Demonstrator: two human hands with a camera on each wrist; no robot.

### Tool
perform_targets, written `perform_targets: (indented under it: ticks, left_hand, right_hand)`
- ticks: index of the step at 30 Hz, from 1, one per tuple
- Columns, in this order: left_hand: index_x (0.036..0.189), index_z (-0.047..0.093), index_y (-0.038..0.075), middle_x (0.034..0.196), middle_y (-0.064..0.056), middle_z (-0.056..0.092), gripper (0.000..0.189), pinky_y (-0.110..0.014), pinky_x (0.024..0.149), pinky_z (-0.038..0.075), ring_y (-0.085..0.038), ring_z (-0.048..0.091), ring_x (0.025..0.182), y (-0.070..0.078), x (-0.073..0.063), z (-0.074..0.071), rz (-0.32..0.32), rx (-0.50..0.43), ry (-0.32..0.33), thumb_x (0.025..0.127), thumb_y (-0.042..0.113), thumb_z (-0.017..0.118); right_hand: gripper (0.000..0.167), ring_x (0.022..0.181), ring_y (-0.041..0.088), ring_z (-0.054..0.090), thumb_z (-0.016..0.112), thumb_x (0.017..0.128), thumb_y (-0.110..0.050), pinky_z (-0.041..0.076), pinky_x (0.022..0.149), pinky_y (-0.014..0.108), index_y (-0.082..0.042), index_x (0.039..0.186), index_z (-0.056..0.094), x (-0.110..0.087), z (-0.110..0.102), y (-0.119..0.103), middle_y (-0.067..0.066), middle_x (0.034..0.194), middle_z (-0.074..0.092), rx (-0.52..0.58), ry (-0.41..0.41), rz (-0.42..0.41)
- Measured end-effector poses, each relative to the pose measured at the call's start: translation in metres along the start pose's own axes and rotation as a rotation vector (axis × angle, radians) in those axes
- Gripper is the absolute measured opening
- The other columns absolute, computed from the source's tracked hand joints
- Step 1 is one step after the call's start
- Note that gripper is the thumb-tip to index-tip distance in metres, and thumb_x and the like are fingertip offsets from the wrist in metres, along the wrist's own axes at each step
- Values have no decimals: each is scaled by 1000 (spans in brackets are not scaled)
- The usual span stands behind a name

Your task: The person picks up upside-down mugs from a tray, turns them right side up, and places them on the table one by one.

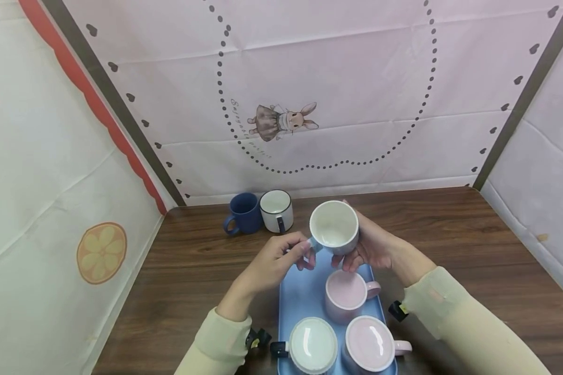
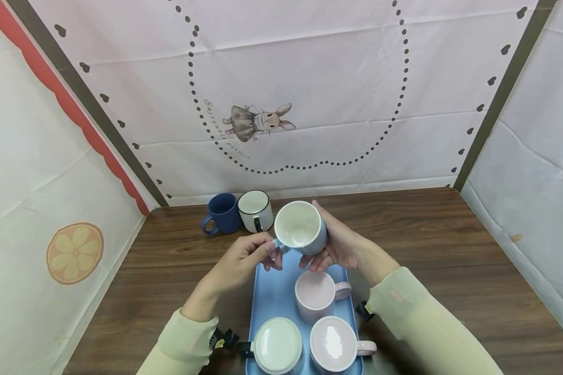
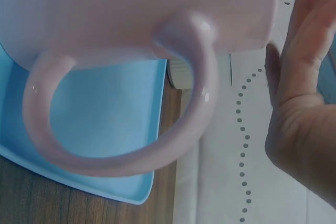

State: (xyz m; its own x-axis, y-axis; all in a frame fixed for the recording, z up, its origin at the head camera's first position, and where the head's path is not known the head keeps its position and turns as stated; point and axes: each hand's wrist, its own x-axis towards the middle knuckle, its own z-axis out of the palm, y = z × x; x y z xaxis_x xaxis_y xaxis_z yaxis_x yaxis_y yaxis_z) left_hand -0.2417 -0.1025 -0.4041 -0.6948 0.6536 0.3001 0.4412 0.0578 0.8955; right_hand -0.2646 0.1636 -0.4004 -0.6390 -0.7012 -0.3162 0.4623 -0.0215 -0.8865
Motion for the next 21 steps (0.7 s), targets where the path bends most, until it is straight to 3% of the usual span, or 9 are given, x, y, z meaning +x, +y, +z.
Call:
perform_targets:
  ticks: [3, 6, 9, 12, 16, 21]
  left_hand:
    - [100, 64, 0, 104, -20, 75, 27, -41, 78, 65, -15, 74, 90, -1, 1, 2, -53, -56, 59, 111, 17, 47]
    - [99, 60, -7, 108, -23, 73, 33, -43, 80, 65, -16, 72, 99, -3, 1, 5, -77, -92, 105, 112, 20, 46]
    - [96, 57, -10, 109, -24, 73, 37, -40, 80, 65, -16, 72, 104, -5, 2, 7, -100, -97, 141, 112, 22, 46]
    - [95, 56, -9, 113, -24, 74, 37, -38, 80, 65, -14, 73, 104, -6, 2, 7, -138, -106, 170, 112, 22, 47]
    - [98, 56, -13, 115, -23, 74, 39, -39, 79, 65, -15, 74, 91, -9, 3, 8, -183, -112, 214, 111, 23, 48]
    - [99, 58, -13, 112, -18, 77, 41, -36, 74, 65, -37, 75, 81, -12, 5, 9, -203, -73, 254, 110, 26, 51]
  right_hand:
    - [96, 70, 21, 78, 17, 95, -86, 64, 63, 31, -7, 132, 57, 1, 1, 0, 18, 94, 79, -27, 88, -4]
    - [98, 85, 28, 79, 21, 95, -86, 65, 68, 35, -7, 149, 44, 1, 4, 0, 25, 115, 74, -54, 174, -8]
    - [99, 100, 36, 77, 22, 95, -85, 65, 73, 37, -9, 158, 30, 1, 6, -1, 32, 141, 56, -65, 239, -12]
    - [99, 111, 40, 72, 23, 95, -84, 65, 79, 39, -11, 162, 22, 0, 7, -2, 33, 155, 39, -65, 272, -20]
    - [99, 117, 39, 70, 26, 97, -81, 62, 92, 42, -7, 163, 19, -1, 8, -3, 31, 160, 34, -78, 283, -36]
    - [88, 113, 33, 71, 34, 102, -71, 57, 102, 44, -7, 162, 20, 0, 10, -3, 30, 157, 35, -102, 288, -69]
